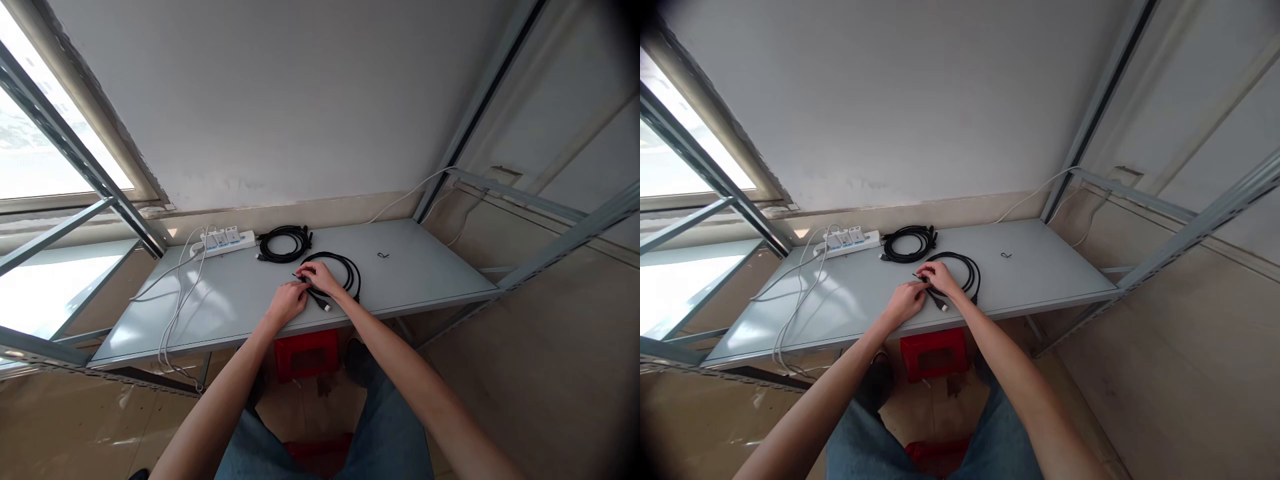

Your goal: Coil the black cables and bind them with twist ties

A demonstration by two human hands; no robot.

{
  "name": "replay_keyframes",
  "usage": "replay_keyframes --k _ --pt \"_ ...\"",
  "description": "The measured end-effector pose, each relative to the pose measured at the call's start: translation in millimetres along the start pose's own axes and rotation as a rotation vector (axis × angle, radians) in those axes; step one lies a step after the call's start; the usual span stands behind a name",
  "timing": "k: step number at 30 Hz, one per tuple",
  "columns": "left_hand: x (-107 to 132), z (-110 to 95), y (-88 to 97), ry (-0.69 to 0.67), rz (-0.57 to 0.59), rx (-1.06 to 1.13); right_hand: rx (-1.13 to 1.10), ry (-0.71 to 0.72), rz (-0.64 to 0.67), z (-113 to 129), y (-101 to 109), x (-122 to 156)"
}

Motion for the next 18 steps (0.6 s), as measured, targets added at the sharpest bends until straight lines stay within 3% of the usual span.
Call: replay_keyframes --k 5,10,18 --pt "0 -1 1.0 0.000 0.001 -0.019 0.001 0.010 0.121 6 3 -1" --pt "-1 -1 0.6 -0.007 0.004 -0.030 0.038 0.039 0.156 10 6 0" --pt "-1 0 -0.7 -0.016 -0.006 -0.005 0.205 0.041 -0.016 -5 3 -4"
Point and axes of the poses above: each hand's wrist, its own x-axis away from the middle knuckle, its own y-axis out of the back of the hand, z = x × y, the point moved 6 cm from there along -x, towards the middle knuckle, and after that the axes turned 7 degrees about z, right-handed, at the moved point
